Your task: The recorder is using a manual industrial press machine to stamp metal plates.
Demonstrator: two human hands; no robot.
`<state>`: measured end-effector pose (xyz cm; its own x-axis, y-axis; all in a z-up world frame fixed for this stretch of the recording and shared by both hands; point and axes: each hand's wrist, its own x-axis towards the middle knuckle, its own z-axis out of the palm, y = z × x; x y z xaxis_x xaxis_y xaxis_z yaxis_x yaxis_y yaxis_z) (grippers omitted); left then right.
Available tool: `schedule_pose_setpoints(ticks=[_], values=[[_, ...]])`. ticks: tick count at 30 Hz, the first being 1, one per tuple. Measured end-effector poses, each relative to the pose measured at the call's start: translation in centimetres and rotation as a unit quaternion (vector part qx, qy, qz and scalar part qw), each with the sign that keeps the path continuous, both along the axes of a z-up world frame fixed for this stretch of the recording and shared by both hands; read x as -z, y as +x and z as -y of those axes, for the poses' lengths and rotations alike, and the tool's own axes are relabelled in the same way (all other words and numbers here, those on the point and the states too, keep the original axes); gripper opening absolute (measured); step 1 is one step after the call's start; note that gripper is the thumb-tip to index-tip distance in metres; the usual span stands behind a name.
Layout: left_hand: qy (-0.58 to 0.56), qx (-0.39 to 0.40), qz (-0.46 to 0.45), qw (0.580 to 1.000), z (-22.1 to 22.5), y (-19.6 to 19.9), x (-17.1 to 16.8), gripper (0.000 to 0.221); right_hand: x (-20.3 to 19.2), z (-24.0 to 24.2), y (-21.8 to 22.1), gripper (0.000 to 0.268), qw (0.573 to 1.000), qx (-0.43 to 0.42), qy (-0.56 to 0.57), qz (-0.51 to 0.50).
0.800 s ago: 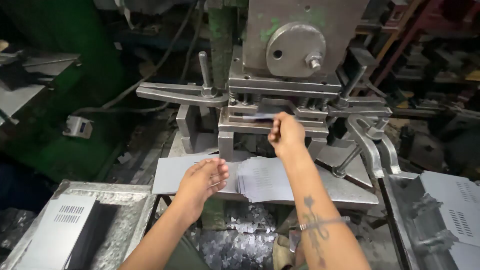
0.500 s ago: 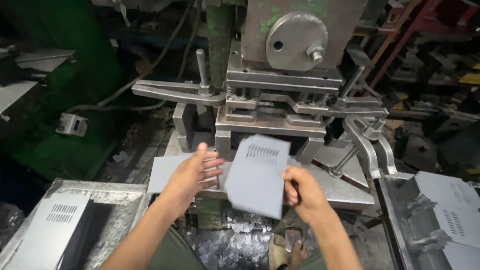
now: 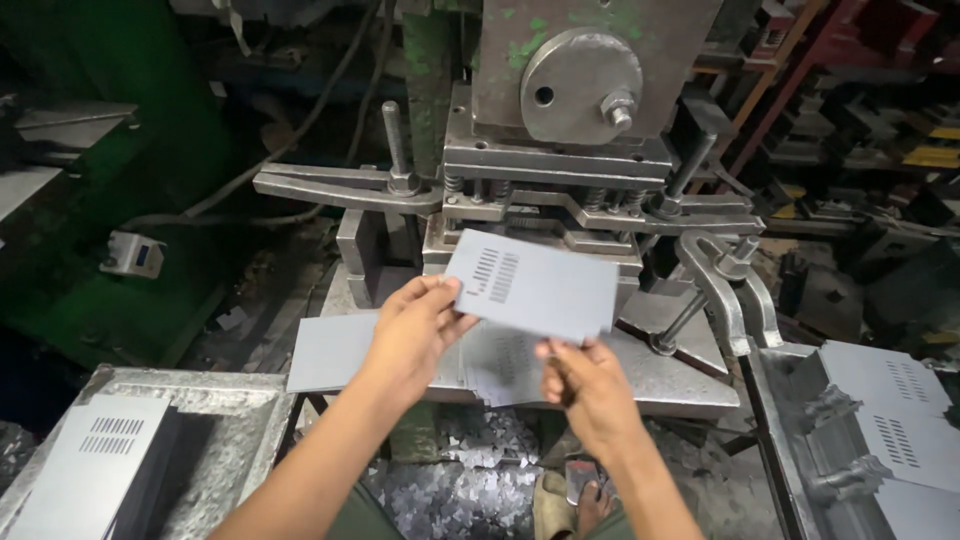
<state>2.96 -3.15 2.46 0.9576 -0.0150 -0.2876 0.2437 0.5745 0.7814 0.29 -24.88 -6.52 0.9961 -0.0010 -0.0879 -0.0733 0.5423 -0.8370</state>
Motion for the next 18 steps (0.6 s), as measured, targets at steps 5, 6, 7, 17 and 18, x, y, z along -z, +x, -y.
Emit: schedule_pose_setpoints(ticks=[5,6,7,17,18], values=[[-0.074,-0.035,0.036,0.996,2.3,2.3,2.7,0.018,-4.1,-4.6,1.0,0.023,0.997,0.035,-0.069,0.004],[-0.093,-0.045,0.039,0.994,2.6,2.9,3.3,0.023,-4.2,-5.2,1.7,0.021,0.996,0.066,-0.049,-0.019],[-0.093,-0.043,0.041,0.994,2.7,2.3,2.1,0.023,-4.7,-5.5,2.7,0.021,0.996,0.067,-0.048,-0.017],[0.123,0.068,-0.098,0.985,-0.6,-6.0,0.9,0.030,-5.6,-5.5,14.5,0.011,0.981,0.094,-0.064,-0.159],[0.152,0.079,-0.134,0.976,-1.1,-6.7,1.7,0.030,-6.0,-5.7,14.9,0.016,0.978,0.106,-0.070,-0.168]])
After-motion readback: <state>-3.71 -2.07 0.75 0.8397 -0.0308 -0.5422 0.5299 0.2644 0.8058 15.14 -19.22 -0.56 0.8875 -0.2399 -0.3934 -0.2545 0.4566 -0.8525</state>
